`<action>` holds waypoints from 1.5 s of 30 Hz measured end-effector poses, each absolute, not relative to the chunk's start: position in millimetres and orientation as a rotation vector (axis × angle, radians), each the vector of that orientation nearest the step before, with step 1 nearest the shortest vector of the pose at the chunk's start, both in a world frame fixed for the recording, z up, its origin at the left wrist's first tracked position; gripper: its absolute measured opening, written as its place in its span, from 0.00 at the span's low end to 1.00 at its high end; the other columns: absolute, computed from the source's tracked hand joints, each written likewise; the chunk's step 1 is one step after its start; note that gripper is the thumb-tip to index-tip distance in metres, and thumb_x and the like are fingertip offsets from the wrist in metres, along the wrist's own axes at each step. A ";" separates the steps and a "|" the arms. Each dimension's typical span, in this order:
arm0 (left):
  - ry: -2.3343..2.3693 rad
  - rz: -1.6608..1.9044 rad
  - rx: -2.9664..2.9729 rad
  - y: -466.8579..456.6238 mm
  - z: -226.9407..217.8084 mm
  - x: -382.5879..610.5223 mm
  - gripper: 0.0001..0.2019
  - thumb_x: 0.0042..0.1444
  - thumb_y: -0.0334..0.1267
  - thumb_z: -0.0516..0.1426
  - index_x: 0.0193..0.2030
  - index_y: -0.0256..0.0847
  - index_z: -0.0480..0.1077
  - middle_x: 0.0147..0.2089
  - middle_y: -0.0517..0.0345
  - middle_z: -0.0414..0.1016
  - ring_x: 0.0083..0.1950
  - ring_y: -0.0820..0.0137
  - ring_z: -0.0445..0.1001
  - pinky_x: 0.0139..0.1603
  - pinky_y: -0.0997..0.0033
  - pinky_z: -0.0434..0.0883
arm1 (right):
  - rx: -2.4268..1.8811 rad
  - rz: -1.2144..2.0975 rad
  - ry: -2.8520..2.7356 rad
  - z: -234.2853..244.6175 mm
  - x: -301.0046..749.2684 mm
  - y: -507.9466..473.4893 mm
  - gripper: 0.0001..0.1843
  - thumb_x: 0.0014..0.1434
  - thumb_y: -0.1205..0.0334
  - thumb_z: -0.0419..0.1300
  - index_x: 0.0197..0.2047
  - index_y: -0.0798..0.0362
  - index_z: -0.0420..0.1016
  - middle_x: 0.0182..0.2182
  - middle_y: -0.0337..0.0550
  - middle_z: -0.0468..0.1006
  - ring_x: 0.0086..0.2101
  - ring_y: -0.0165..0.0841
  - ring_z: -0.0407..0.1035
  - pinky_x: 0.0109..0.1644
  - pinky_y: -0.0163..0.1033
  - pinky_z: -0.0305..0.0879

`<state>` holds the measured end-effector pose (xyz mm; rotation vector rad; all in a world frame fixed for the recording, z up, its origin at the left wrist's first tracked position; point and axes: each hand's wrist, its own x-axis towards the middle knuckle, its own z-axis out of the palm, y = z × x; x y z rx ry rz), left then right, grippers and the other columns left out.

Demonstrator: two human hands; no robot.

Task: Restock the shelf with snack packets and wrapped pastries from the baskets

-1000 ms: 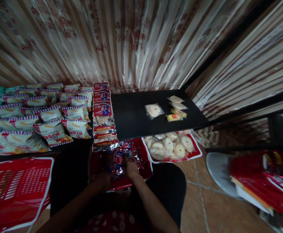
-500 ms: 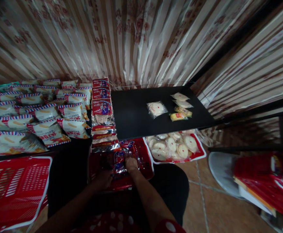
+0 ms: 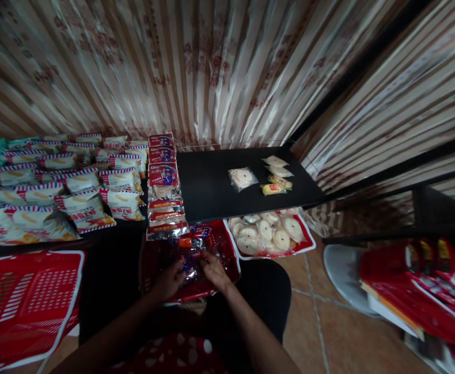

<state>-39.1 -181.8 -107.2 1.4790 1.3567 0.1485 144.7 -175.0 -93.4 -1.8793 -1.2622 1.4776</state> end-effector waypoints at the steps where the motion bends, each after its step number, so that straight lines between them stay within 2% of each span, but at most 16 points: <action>1: 1.338 0.186 1.468 -184.0 -101.9 -34.7 0.25 0.56 0.36 0.49 0.61 0.34 0.58 0.57 0.42 0.69 0.55 0.63 0.70 0.57 0.64 0.64 | -1.795 1.531 -1.079 -89.0 145.7 -180.2 0.16 0.51 0.57 0.55 0.42 0.53 0.74 0.38 0.44 0.80 0.42 0.38 0.72 0.46 0.41 0.66; 6: 1.171 0.502 1.467 -193.0 -65.9 -15.9 0.31 0.53 0.38 0.52 0.64 0.37 0.54 0.60 0.44 0.66 0.57 0.62 0.69 0.55 0.61 0.67 | -1.601 1.559 -0.455 -52.9 143.0 -198.2 0.14 0.43 0.57 0.61 0.35 0.51 0.71 0.25 0.36 0.78 0.25 0.32 0.71 0.32 0.36 0.66; 10: 1.184 0.647 1.570 -194.3 -41.1 -8.7 0.29 0.52 0.38 0.53 0.62 0.39 0.57 0.61 0.45 0.64 0.60 0.61 0.64 0.61 0.58 0.63 | -1.439 1.518 -0.336 -13.9 144.8 -201.3 0.12 0.39 0.61 0.64 0.31 0.52 0.72 0.25 0.38 0.78 0.24 0.32 0.71 0.30 0.36 0.67; 14: 1.185 0.761 1.575 -193.9 -26.1 -7.2 0.27 0.53 0.37 0.54 0.61 0.42 0.59 0.60 0.49 0.65 0.61 0.62 0.64 0.63 0.58 0.60 | -1.383 1.515 -0.279 12.5 144.0 -200.0 0.12 0.40 0.61 0.65 0.31 0.53 0.73 0.26 0.41 0.79 0.27 0.37 0.73 0.34 0.41 0.69; 17: 1.189 0.842 1.559 -192.1 -18.5 -8.7 0.25 0.53 0.40 0.54 0.59 0.38 0.62 0.58 0.44 0.65 0.61 0.61 0.63 0.62 0.57 0.61 | -1.408 1.445 -0.372 22.5 136.7 -198.8 0.15 0.41 0.57 0.66 0.33 0.53 0.74 0.28 0.42 0.80 0.30 0.39 0.74 0.38 0.43 0.70; 19: 1.141 0.881 1.520 -188.7 -12.1 -11.0 0.24 0.54 0.44 0.54 0.56 0.36 0.65 0.58 0.42 0.65 0.60 0.60 0.64 0.62 0.57 0.61 | -1.462 1.370 -0.541 27.9 130.3 -198.8 0.18 0.44 0.52 0.65 0.37 0.53 0.76 0.33 0.43 0.81 0.36 0.41 0.74 0.43 0.44 0.69; 21: 1.069 0.886 1.438 -183.6 -2.2 -14.8 0.26 0.53 0.48 0.56 0.56 0.37 0.65 0.60 0.43 0.63 0.61 0.58 0.62 0.63 0.56 0.59 | -1.525 1.292 -0.759 34.0 124.3 -199.4 0.21 0.48 0.49 0.63 0.42 0.53 0.76 0.42 0.45 0.80 0.45 0.43 0.72 0.52 0.46 0.65; 24: 0.982 0.824 1.272 -175.9 17.5 -21.8 0.35 0.48 0.53 0.59 0.61 0.39 0.60 0.64 0.44 0.59 0.65 0.55 0.56 0.66 0.56 0.54 | -1.612 1.206 -1.007 44.9 118.4 -199.6 0.29 0.49 0.44 0.62 0.51 0.51 0.73 0.54 0.48 0.71 0.56 0.45 0.61 0.62 0.50 0.54; 26: 0.865 0.809 1.174 -172.7 29.4 -25.9 0.37 0.49 0.53 0.59 0.63 0.40 0.56 0.65 0.46 0.58 0.66 0.55 0.56 0.65 0.58 0.55 | -1.601 1.185 -1.135 52.9 116.6 -198.5 0.32 0.49 0.43 0.61 0.55 0.48 0.70 0.58 0.46 0.66 0.59 0.44 0.57 0.64 0.51 0.49; 28: 0.734 0.831 1.098 -170.9 37.0 -28.6 0.34 0.51 0.53 0.58 0.63 0.41 0.56 0.64 0.47 0.61 0.64 0.57 0.59 0.63 0.59 0.59 | -1.532 1.194 -1.277 60.6 116.1 -196.7 0.31 0.51 0.44 0.61 0.57 0.44 0.68 0.60 0.44 0.64 0.60 0.42 0.55 0.65 0.50 0.48; 31: 0.656 0.861 1.004 -169.0 41.4 -30.9 0.31 0.53 0.52 0.57 0.60 0.40 0.60 0.60 0.47 0.66 0.60 0.57 0.64 0.60 0.59 0.62 | -1.466 1.194 -1.378 69.0 116.2 -192.7 0.28 0.53 0.43 0.58 0.56 0.42 0.69 0.59 0.44 0.65 0.60 0.42 0.56 0.64 0.51 0.50; 35: 0.617 0.890 0.931 -166.3 44.5 -34.2 0.32 0.51 0.53 0.58 0.60 0.39 0.60 0.59 0.47 0.67 0.60 0.56 0.64 0.62 0.57 0.59 | -1.437 1.162 -1.398 68.8 116.7 -183.3 0.25 0.55 0.41 0.55 0.51 0.44 0.74 0.54 0.47 0.71 0.56 0.43 0.62 0.61 0.51 0.55; 40: 0.561 0.879 0.738 -164.7 47.1 -34.4 0.30 0.48 0.52 0.61 0.56 0.39 0.66 0.54 0.46 0.72 0.56 0.53 0.68 0.58 0.53 0.63 | -1.564 0.998 -1.343 56.7 114.2 -161.7 0.19 0.50 0.45 0.62 0.41 0.47 0.77 0.42 0.47 0.77 0.44 0.41 0.71 0.53 0.48 0.65; 43: 0.636 0.865 0.563 -162.0 46.4 -33.9 0.29 0.43 0.49 0.65 0.52 0.38 0.69 0.48 0.46 0.76 0.50 0.54 0.73 0.54 0.54 0.67 | -1.554 1.049 -1.110 55.7 109.1 -145.7 0.27 0.43 0.48 0.68 0.46 0.48 0.73 0.44 0.47 0.77 0.45 0.41 0.71 0.53 0.47 0.66; 45: 0.677 0.820 0.473 -158.3 45.7 -36.3 0.28 0.40 0.47 0.66 0.48 0.36 0.71 0.43 0.46 0.78 0.45 0.54 0.75 0.51 0.55 0.69 | -1.453 1.253 -0.911 60.0 104.9 -135.5 0.30 0.42 0.48 0.68 0.48 0.49 0.71 0.45 0.47 0.77 0.46 0.41 0.71 0.51 0.46 0.68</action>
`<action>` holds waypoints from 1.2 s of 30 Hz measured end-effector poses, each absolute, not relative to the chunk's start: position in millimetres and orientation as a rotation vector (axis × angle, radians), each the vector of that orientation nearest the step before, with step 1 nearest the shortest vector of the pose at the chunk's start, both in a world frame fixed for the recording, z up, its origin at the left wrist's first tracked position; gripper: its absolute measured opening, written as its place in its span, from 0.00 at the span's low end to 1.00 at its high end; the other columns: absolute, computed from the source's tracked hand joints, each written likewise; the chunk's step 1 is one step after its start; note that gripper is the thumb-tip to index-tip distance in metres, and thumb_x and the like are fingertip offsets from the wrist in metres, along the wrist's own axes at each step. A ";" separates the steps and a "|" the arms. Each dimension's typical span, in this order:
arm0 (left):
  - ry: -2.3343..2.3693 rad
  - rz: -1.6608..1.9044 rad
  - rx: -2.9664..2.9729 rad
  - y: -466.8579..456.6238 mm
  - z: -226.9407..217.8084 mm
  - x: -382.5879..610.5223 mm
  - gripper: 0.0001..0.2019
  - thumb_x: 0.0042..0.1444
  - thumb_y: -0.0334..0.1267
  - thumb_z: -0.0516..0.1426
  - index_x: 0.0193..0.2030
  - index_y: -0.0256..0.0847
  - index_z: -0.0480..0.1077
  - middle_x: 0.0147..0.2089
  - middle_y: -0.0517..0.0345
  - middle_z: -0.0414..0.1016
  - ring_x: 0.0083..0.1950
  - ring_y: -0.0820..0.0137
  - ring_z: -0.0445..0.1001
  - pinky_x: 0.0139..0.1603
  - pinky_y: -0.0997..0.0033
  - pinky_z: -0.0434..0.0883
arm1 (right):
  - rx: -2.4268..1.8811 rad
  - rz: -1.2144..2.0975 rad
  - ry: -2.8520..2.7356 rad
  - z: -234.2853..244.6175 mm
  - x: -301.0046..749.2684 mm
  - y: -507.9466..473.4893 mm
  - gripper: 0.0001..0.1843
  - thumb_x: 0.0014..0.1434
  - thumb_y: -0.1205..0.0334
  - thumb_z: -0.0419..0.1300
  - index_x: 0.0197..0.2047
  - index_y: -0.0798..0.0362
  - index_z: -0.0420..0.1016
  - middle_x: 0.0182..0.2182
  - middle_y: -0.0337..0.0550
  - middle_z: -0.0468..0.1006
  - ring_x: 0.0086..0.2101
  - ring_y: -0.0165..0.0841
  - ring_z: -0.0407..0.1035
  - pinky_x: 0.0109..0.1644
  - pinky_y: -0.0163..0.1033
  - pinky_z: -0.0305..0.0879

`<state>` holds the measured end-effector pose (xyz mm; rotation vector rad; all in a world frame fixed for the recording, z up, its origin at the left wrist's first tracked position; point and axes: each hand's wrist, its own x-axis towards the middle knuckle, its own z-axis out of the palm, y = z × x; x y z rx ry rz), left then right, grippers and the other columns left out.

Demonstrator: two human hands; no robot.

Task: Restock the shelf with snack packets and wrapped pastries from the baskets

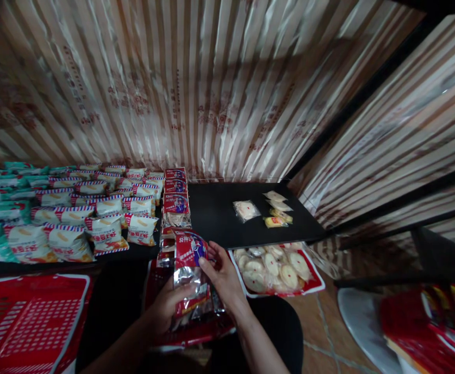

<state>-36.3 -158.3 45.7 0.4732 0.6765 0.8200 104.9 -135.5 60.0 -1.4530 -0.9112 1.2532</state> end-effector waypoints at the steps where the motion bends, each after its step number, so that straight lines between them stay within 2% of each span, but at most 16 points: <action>1: 0.690 0.786 0.440 -156.1 45.4 -38.4 0.27 0.38 0.46 0.67 0.46 0.35 0.72 0.41 0.47 0.78 0.43 0.54 0.76 0.49 0.55 0.69 | -1.403 1.387 -0.818 63.2 102.8 -130.8 0.29 0.42 0.48 0.68 0.46 0.50 0.71 0.43 0.47 0.78 0.44 0.40 0.73 0.48 0.46 0.70; 3: 0.694 0.719 0.409 -151.6 45.1 -43.4 0.27 0.35 0.44 0.68 0.44 0.34 0.72 0.38 0.47 0.79 0.41 0.54 0.77 0.47 0.54 0.70 | -1.326 1.623 -0.656 69.8 99.0 -121.6 0.24 0.44 0.49 0.67 0.41 0.53 0.73 0.35 0.47 0.80 0.37 0.40 0.75 0.42 0.44 0.72; 5: 0.690 0.687 0.397 -148.0 44.9 -48.2 0.27 0.35 0.43 0.68 0.43 0.34 0.73 0.37 0.46 0.79 0.40 0.54 0.77 0.46 0.55 0.71 | -1.291 1.718 -0.533 74.5 95.8 -111.7 0.19 0.44 0.52 0.68 0.37 0.54 0.73 0.29 0.45 0.81 0.31 0.38 0.76 0.38 0.43 0.73; 9: 0.770 0.753 0.388 -145.3 40.5 -54.1 0.25 0.38 0.45 0.66 0.43 0.34 0.72 0.37 0.47 0.79 0.40 0.55 0.77 0.43 0.58 0.73 | -1.224 1.701 -0.457 73.5 90.7 -85.8 0.15 0.45 0.60 0.69 0.35 0.54 0.71 0.26 0.41 0.80 0.29 0.36 0.76 0.37 0.42 0.73; 12: 0.932 0.856 0.461 -143.9 31.1 -56.8 0.23 0.39 0.48 0.66 0.39 0.34 0.73 0.38 0.47 0.79 0.42 0.56 0.77 0.41 0.60 0.74 | -1.184 1.668 -0.526 65.0 87.2 -60.5 0.14 0.45 0.60 0.69 0.34 0.54 0.71 0.25 0.40 0.80 0.29 0.36 0.76 0.37 0.41 0.73; 16: 1.090 0.957 0.545 -134.8 21.4 -58.3 0.24 0.39 0.51 0.65 0.37 0.34 0.73 0.41 0.46 0.77 0.44 0.57 0.76 0.39 0.63 0.75 | -1.248 1.590 -0.617 53.5 79.8 -23.6 0.10 0.47 0.62 0.66 0.34 0.54 0.72 0.22 0.38 0.78 0.24 0.31 0.73 0.32 0.37 0.72; 21: 1.165 0.963 0.555 -115.2 29.2 -55.4 0.25 0.43 0.53 0.63 0.40 0.32 0.70 0.38 0.46 0.78 0.33 0.62 0.78 0.33 0.66 0.75 | -1.382 1.467 -0.721 46.7 65.3 20.1 0.06 0.50 0.65 0.62 0.34 0.54 0.73 0.19 0.35 0.75 0.20 0.28 0.68 0.27 0.34 0.69; 26: 1.142 1.035 0.527 -99.4 37.4 -57.1 0.20 0.47 0.49 0.59 0.39 0.33 0.69 0.36 0.49 0.78 0.31 0.64 0.78 0.31 0.69 0.75 | -1.644 1.196 -1.049 34.1 54.9 50.1 0.13 0.53 0.59 0.59 0.41 0.54 0.74 0.24 0.37 0.78 0.25 0.30 0.71 0.32 0.35 0.69; 31: 1.193 0.967 0.520 -92.7 38.6 -63.3 0.16 0.48 0.45 0.58 0.38 0.34 0.70 0.35 0.50 0.79 0.30 0.63 0.79 0.27 0.70 0.74 | -1.966 0.839 -1.459 27.6 51.1 55.3 0.13 0.55 0.56 0.57 0.42 0.49 0.76 0.33 0.40 0.80 0.35 0.33 0.72 0.41 0.37 0.66; 36: 1.253 0.926 0.478 -91.3 38.6 -62.6 0.16 0.48 0.46 0.60 0.36 0.33 0.68 0.28 0.50 0.78 0.29 0.60 0.79 0.27 0.69 0.74 | -2.119 0.668 -1.601 32.7 50.1 53.6 0.16 0.57 0.54 0.54 0.44 0.49 0.76 0.40 0.45 0.78 0.40 0.37 0.72 0.42 0.38 0.64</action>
